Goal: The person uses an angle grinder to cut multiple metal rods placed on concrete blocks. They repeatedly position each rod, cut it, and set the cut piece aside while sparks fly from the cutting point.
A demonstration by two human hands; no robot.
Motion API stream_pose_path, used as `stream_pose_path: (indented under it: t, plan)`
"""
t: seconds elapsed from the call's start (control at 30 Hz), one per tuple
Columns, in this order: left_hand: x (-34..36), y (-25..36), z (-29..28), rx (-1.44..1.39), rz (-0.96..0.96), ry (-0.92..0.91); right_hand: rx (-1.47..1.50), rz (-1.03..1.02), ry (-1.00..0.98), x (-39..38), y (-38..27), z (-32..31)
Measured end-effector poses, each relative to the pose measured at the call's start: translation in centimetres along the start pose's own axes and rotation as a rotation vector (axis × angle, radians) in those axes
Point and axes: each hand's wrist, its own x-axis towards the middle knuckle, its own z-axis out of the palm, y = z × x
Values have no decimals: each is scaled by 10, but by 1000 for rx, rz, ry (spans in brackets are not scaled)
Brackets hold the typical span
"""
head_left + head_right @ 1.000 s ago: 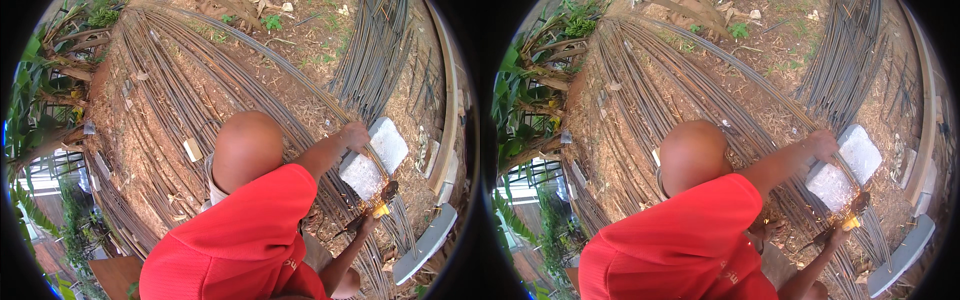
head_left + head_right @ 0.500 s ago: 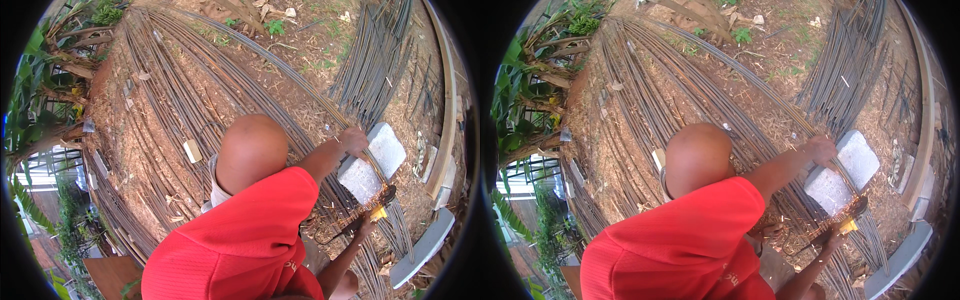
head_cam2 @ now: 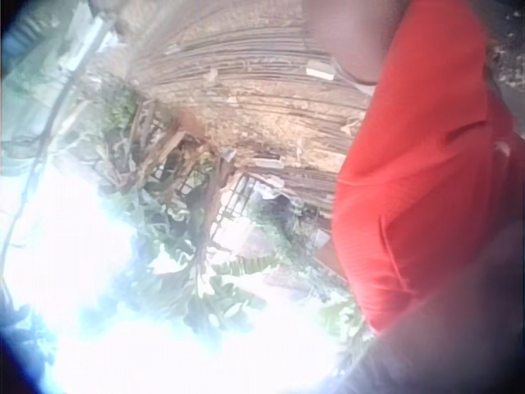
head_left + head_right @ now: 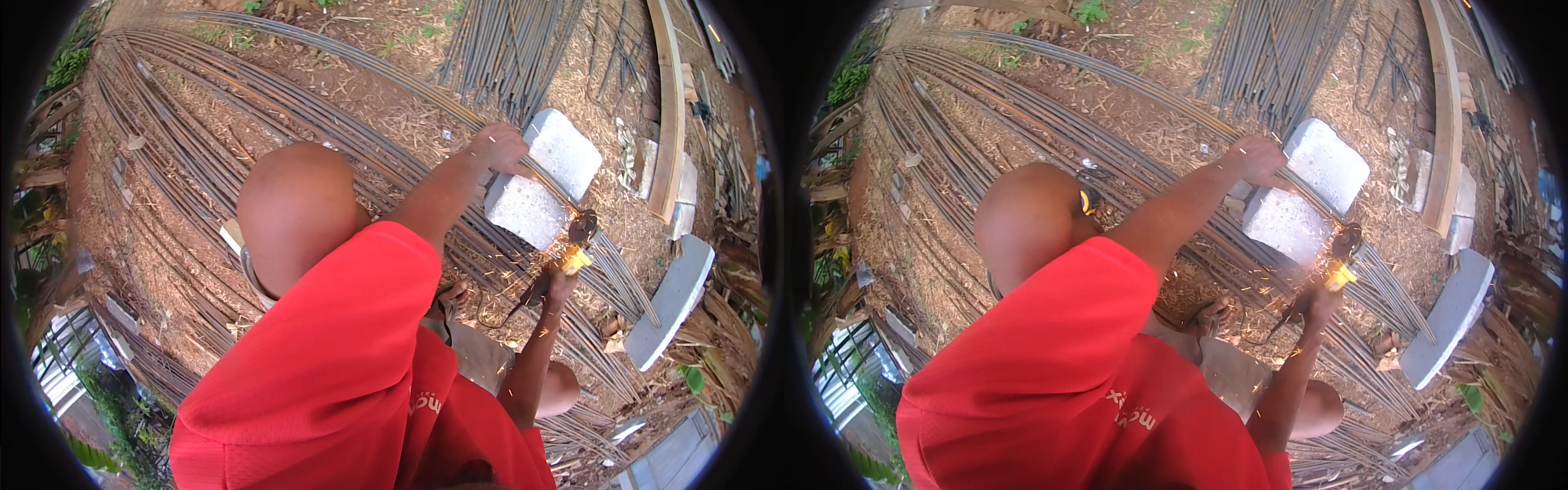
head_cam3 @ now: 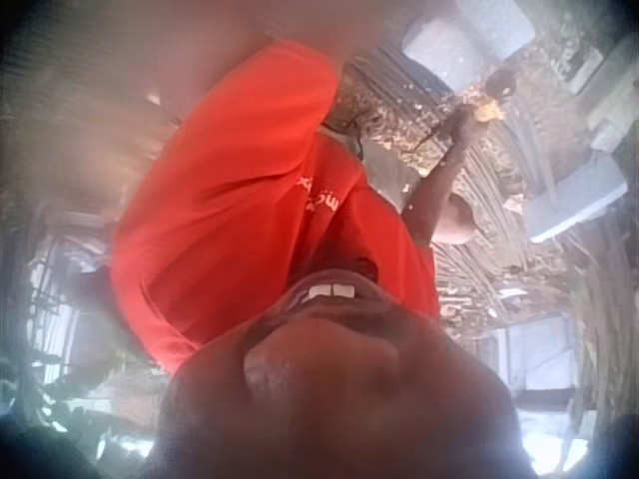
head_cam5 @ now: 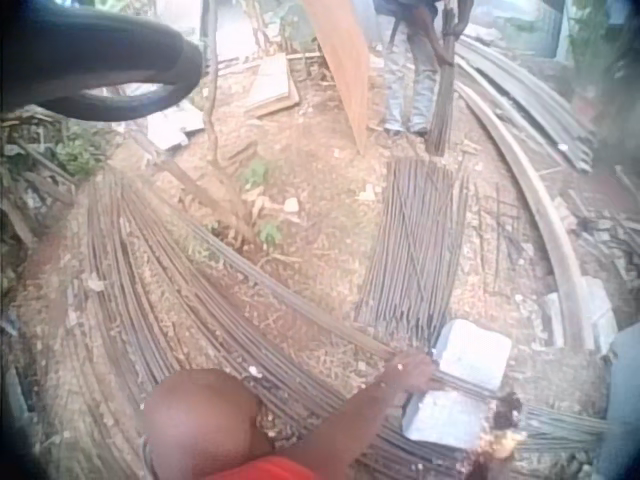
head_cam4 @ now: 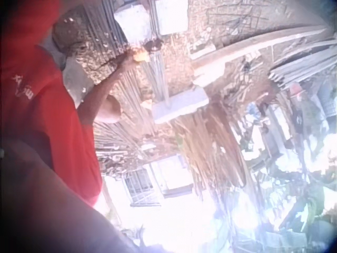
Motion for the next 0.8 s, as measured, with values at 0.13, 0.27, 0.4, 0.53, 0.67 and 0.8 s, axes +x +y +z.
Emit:
stream_pose_path:
  t: [0.13, 0.27, 0.4, 0.53, 0.67, 0.8]
  plan:
    - [5, 1, -1, 23, -6, -46, -57, -67, 74, 3, 6, 6]
    - [4, -1, 0, 29, 8, -29, 20, 116, 77, 3, 4, 4]
    - [11, 1, 1, 48, 15, -68, -33, -225, 61, -2, -3, 8]
    - [20, 2, 2, 62, -14, -162, 54, 5, 16, -7, -10, 10]
    - [20, 1, 3, 81, -11, -158, 161, -20, 103, -12, -10, 16]
    - [19, 1, 2, 85, -30, -162, 16, -217, 6, -9, -15, 14]
